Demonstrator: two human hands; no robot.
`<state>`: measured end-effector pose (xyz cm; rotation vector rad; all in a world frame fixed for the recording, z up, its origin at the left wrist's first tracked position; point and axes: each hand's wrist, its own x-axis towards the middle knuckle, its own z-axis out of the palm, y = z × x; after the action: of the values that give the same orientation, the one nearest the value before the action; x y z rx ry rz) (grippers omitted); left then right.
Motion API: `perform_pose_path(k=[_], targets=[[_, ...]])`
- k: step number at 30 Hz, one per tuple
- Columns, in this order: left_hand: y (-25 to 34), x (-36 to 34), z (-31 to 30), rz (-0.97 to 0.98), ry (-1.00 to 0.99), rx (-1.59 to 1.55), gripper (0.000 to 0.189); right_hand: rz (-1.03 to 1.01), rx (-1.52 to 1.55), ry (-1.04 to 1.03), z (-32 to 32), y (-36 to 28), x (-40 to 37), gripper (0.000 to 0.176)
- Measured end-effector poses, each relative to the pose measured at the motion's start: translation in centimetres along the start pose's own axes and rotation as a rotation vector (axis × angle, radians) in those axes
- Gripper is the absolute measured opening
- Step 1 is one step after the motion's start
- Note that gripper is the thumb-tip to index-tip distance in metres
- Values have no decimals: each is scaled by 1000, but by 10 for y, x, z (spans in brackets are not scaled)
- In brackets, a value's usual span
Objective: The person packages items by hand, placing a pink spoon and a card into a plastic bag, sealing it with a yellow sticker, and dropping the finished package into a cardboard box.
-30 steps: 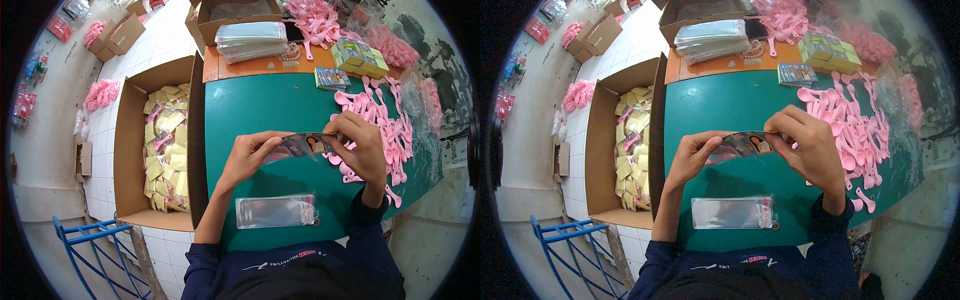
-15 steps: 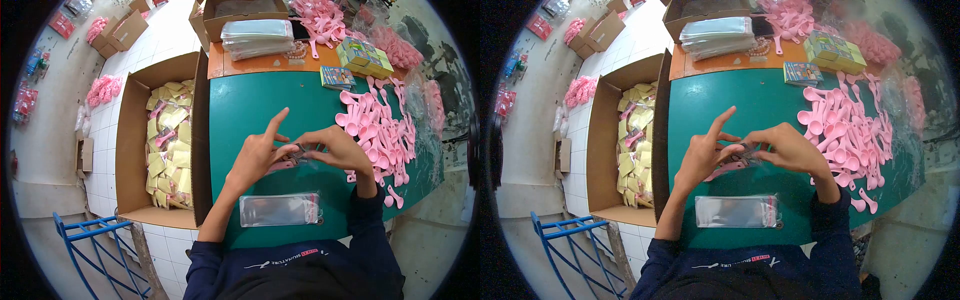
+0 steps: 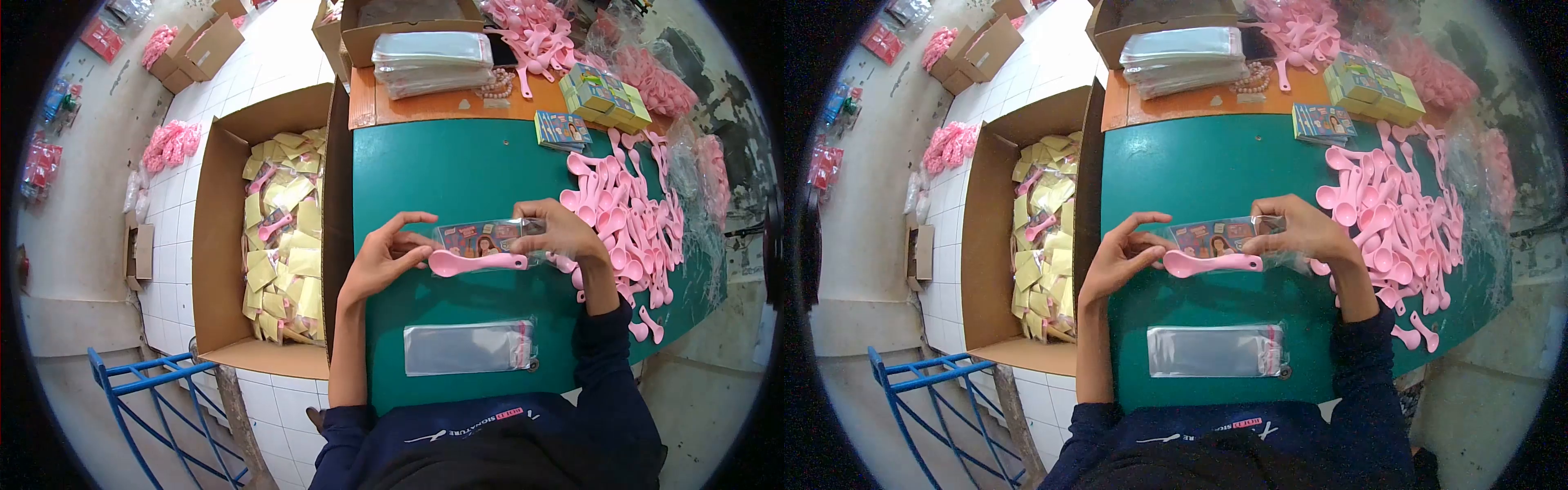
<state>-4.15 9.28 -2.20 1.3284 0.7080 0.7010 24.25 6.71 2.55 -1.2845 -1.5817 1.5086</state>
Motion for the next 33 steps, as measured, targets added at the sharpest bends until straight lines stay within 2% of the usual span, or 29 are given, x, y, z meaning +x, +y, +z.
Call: perform_pose_path(k=[2, 5, 8, 11, 14, 15, 16, 18, 21, 24, 27, 30, 33], targets=[[5, 1, 2, -56, 66, 37, 43, 26, -10, -21, 1, 0, -1, 20], [9, 2, 6, -20, 40, 8, 50, 208, -82, 5, -6, -3, -4, 19], [11, 1, 9, 52, -4, 144, 51, 84, 64, 54, 3, -1, -4, 18], [4, 1, 22, 88, 365, 388, 54, 10, -287, 238, 7, -7, -5, 16], [-4, -13, 41, -244, 103, -260, 57, -256, -393, 298, 33, -13, -8, 23], [-6, -19, 49, -312, 32, -380, 60, -375, -622, 120, 35, -9, -12, 35], [-7, -25, 55, -384, 68, -405, 62, -302, -618, 18, 46, -11, -19, 39], [-3, -33, 62, -407, 76, -377, 67, -292, -644, -29, 60, -4, -28, 36], [-17, -46, 63, -286, 111, -203, 69, -294, -756, -15, 73, 2, -31, 27], [-8, -59, 68, -267, 242, -118, 68, -344, -733, -25, 88, 10, -35, 21], [-5, -74, 68, -211, 309, 129, 60, -390, -720, -57, 100, 16, -35, 25], [9, -81, 67, -255, 332, 338, 52, -428, -710, -52, 111, 15, -31, 24], [12, -83, 63, -298, 313, 151, 48, -410, -688, -56, 119, 14, -29, 23]])
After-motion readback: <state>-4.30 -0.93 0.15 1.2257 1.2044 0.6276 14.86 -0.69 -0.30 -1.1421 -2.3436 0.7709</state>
